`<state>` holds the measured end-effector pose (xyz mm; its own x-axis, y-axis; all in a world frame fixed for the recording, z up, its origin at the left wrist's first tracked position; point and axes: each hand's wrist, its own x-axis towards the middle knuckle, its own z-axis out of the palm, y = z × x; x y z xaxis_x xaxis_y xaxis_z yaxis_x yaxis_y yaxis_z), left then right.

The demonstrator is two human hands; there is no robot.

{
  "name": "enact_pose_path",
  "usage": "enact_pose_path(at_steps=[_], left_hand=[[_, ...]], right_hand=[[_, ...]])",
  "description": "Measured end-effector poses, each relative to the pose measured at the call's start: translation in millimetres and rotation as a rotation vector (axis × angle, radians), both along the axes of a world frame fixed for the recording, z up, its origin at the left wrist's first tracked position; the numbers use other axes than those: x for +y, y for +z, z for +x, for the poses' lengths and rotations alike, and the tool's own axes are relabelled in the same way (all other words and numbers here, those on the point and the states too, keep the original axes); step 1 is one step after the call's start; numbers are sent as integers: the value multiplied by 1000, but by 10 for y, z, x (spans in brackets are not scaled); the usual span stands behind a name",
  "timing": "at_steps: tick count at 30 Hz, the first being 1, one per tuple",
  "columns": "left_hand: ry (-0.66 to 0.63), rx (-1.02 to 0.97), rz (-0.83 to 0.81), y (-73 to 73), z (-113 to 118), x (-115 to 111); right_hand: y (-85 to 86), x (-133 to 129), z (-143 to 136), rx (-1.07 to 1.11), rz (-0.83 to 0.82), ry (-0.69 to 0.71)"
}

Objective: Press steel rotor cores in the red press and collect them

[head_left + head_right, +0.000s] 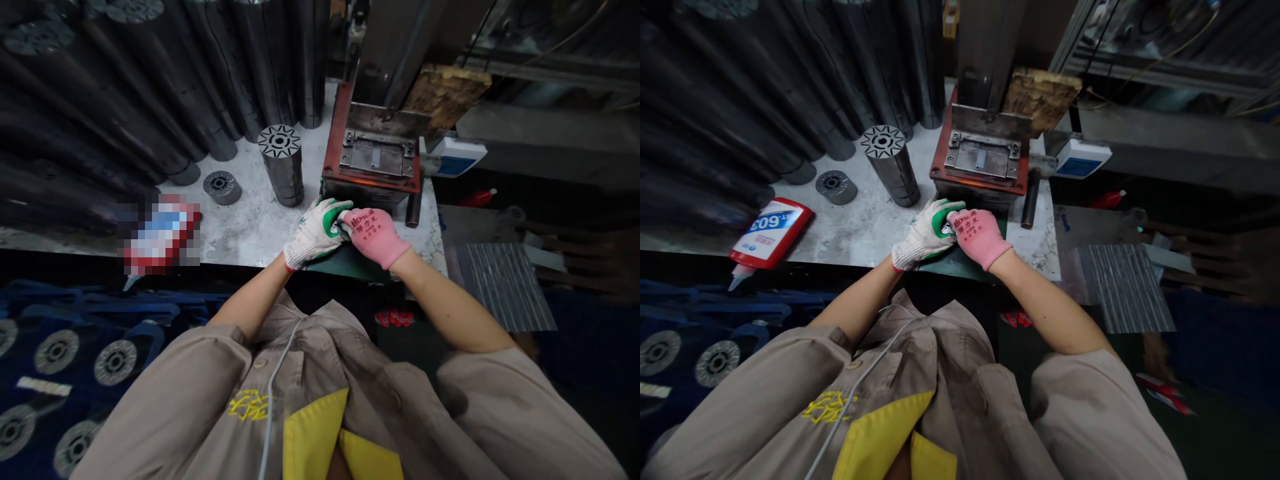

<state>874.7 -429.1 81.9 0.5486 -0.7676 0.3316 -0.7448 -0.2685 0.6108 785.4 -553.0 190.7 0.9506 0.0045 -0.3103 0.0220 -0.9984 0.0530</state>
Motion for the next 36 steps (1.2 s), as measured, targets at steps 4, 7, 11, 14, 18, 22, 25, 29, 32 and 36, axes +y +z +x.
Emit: enact_pose_path(at_steps=[4, 7, 11, 14, 18, 22, 25, 29, 32, 36], left_hand=[[2, -2, 24, 11, -1, -15], [-16, 7, 41, 29, 5, 7], [-25, 71, -59, 36, -6, 4], [66, 179, -142, 79, -56, -50], [216, 176, -77, 172, -125, -140], [228, 97, -9, 170, -173, -156], [261, 70, 18, 103, -202, -123], [237, 47, 27, 18, -154, -82], [104, 16, -36, -23, -56, -54], [-4, -13, -120, -62, 14, -23]], right_hand=[[-22, 39, 41, 40, -46, 5], [36, 87, 101, 124, -61, 56], [216, -81, 86, 41, 47, 10], [325, -390, 121, -284, 97, -165], [229, -757, 397, -592, -3, -218], [92, -850, 523, -616, -31, -144], [132, -759, 321, -562, -9, -164], [65, -517, 9, -399, 121, -156], [-90, -330, -38, -181, 130, -134], [-13, -213, 23, 40, 9, 31]])
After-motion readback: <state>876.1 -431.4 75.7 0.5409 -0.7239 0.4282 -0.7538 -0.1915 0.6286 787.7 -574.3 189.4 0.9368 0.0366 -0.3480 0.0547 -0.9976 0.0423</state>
